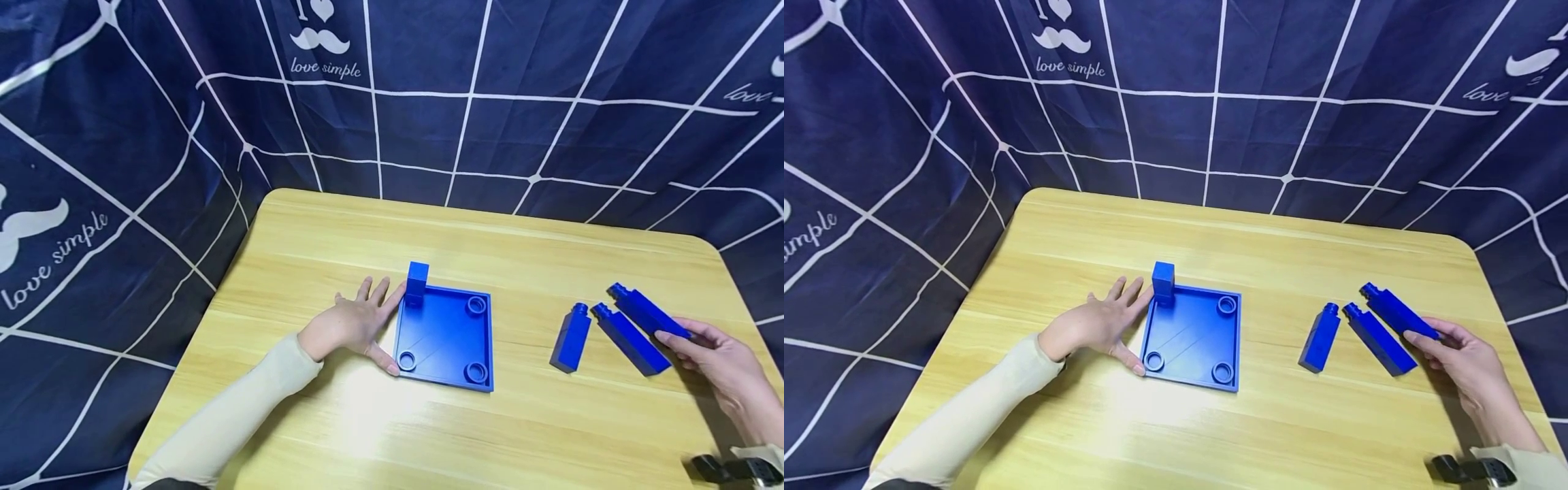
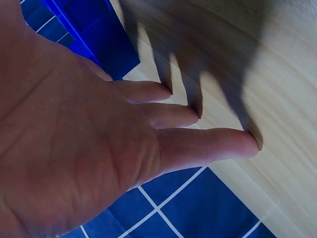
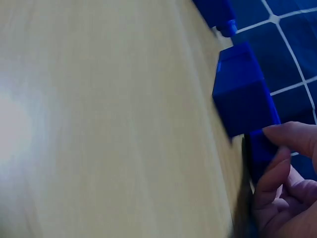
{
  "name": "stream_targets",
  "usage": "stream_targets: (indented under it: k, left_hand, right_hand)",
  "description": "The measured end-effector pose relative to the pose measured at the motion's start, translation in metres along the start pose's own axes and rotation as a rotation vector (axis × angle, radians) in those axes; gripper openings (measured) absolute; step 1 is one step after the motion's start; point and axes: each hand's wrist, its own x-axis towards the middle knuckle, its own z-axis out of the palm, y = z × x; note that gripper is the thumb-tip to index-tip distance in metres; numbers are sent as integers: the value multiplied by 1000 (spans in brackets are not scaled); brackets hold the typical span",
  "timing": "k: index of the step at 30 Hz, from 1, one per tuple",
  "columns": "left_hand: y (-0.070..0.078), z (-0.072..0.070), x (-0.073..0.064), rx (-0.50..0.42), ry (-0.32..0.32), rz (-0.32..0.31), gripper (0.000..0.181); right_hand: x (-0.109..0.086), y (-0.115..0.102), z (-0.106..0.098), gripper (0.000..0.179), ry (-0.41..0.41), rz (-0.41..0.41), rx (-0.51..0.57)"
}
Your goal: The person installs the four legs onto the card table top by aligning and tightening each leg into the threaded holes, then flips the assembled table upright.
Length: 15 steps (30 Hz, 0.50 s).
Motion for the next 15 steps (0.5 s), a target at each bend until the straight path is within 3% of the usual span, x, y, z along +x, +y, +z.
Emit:
stream_targets:
  k: [6, 15]
  left_hand:
    - [-1, 2, 1, -3, -1, 2, 161]
    - [-1, 4, 3, -25, 10, 27, 160]
  right_hand:
    - [3, 2, -6, 25, -55, 39, 385]
    - [4, 7, -16, 27, -184, 97, 757]
